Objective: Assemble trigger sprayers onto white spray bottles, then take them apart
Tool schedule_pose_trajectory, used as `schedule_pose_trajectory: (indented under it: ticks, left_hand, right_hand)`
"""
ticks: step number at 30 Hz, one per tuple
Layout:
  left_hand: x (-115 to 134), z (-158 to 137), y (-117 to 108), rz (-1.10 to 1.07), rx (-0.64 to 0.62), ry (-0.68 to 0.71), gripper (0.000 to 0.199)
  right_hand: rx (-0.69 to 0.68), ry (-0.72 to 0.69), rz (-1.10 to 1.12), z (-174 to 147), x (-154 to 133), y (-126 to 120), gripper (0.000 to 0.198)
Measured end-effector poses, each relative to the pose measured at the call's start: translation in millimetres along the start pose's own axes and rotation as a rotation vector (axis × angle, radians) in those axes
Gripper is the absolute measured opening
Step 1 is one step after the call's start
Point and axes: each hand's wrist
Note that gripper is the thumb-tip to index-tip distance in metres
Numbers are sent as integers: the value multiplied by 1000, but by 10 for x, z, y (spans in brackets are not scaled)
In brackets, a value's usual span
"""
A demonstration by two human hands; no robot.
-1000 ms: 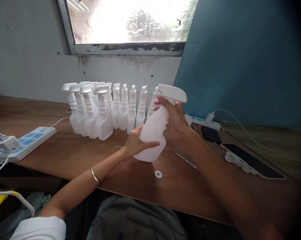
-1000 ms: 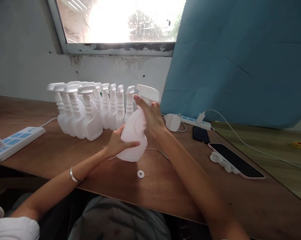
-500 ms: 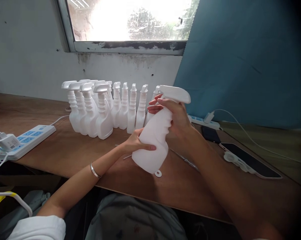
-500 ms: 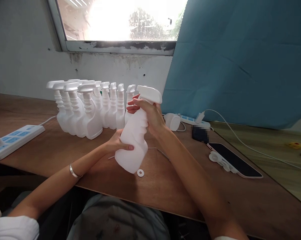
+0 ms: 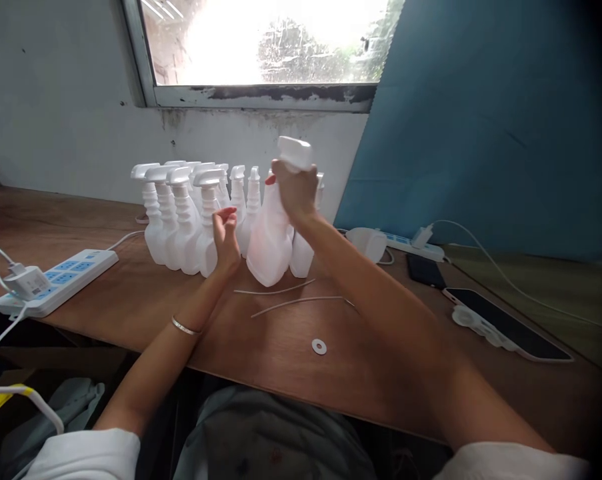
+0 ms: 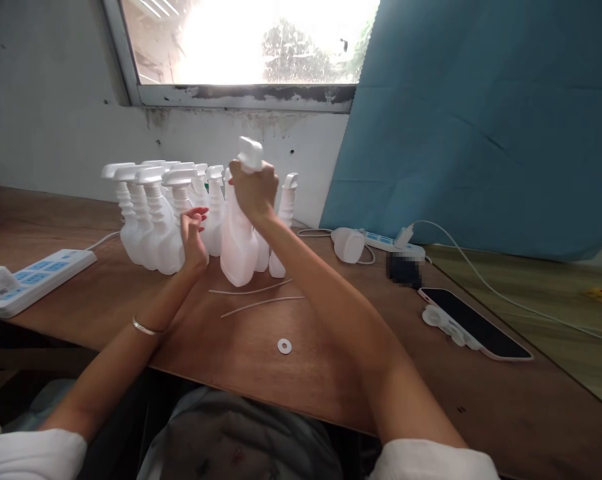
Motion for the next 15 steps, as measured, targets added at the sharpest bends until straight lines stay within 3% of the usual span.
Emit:
schedule_pose_trajectory:
  ticks: [2, 4, 8, 11, 15]
  left_hand:
    - [6, 88, -73, 25, 128, 73, 23]
    - [61, 131, -132, 63, 182, 183, 23]
    - [208, 115, -183, 235, 121, 403, 27]
    - [270, 66, -172, 304, 78, 454, 23]
    - [294, 20, -149, 313, 42, 483, 20]
  right_hand:
    - [71, -40, -100, 26, 39, 218, 17]
    - [41, -49, -160, 32, 104, 427, 18]
    - [4, -34, -170, 69, 270, 770, 16]
    - [57, 39, -165, 90, 375, 951, 18]
    - [119, 35, -153, 27, 447, 1079, 29]
Point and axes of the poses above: each hand's wrist, its own z-axis towards the middle knuckle, its own y-axis out of the palm, x = y × z, and after that the axes turned 6 degrees about y, right-handed
